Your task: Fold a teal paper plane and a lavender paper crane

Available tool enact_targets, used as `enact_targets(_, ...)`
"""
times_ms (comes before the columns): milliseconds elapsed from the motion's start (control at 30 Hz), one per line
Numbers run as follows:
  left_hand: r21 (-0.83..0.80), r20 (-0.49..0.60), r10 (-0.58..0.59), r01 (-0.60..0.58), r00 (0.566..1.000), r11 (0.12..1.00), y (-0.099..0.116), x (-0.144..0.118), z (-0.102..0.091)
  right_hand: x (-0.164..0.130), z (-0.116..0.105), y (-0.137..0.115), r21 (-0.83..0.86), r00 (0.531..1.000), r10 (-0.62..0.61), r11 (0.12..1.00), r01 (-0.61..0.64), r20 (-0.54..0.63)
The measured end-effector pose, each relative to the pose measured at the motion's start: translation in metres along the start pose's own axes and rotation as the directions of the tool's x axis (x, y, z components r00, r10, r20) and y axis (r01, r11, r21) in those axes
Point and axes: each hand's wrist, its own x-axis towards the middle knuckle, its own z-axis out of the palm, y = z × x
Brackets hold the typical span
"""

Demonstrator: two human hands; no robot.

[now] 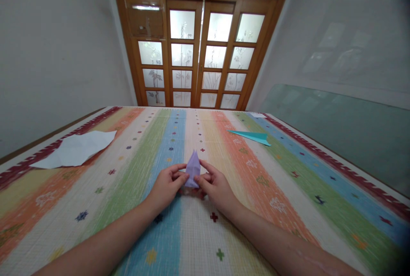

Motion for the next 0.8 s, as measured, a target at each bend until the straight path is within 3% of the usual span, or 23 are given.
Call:
enact_targets(333,0.118,0.145,-0.027,0.01,0.989,0.993,0.0078,-0.0014,-0.0009,0.0021,-0.0023,0.0036,-0.063,0.999,-0.02,0.998,0.018,-0.029)
enact_targets(533,0.079,0.091,-0.052,0.045,0.994,0.996,0.006,0.0005,-0.0025,0.0037,-0.0058,0.0072,-0.064,1.0,-0.001,0.998,0.002,0.019)
enact_targets(800,0.07,0.106,-0.061,0.054,0.992,0.996,0.0036,0.0028,-0.0053,0.004,-0.0073,0.0076,-0.074,1.0,0.011,0.997,-0.009,0.027)
